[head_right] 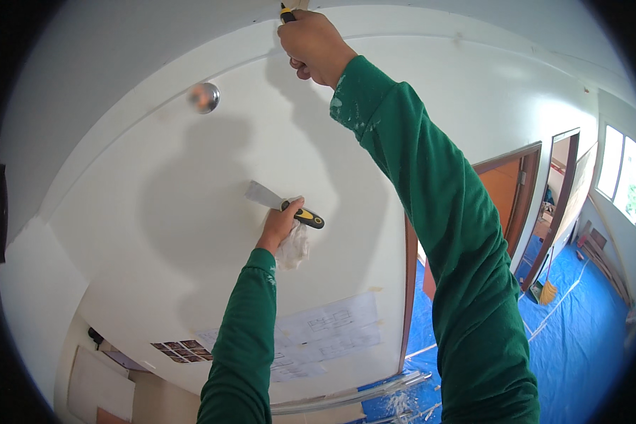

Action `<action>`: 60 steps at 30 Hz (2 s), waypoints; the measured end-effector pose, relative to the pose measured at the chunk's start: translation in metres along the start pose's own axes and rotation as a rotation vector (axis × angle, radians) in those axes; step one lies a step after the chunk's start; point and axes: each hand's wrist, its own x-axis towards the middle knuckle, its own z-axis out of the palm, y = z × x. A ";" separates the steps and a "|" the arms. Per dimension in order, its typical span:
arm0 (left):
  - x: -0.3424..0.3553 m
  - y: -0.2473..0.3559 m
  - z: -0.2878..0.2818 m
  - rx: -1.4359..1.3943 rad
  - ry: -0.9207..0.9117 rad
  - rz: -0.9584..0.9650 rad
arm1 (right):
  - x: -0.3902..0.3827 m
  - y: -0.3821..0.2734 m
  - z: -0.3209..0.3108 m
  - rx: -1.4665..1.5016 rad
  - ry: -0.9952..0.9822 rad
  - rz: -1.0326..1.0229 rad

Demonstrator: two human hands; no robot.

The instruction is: The person scrapes a ceiling surface with a putty knife and wipes the area with a white cloth. The person repeats the scraping and wiping cycle on the same ceiling section while standing on a ladder.

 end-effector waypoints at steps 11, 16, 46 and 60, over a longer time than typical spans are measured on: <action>-0.004 0.005 -0.001 -0.004 -0.013 -0.036 | -0.009 0.014 0.009 -0.034 0.018 0.008; 0.000 0.004 0.000 0.026 -0.011 -0.005 | 0.014 0.022 0.012 -0.030 -0.022 0.074; 0.003 -0.002 -0.001 0.007 -0.009 0.011 | 0.027 -0.006 -0.002 -0.200 0.018 0.093; 0.004 -0.005 -0.001 -0.020 0.002 0.013 | -0.024 -0.063 -0.010 -0.232 -0.011 0.121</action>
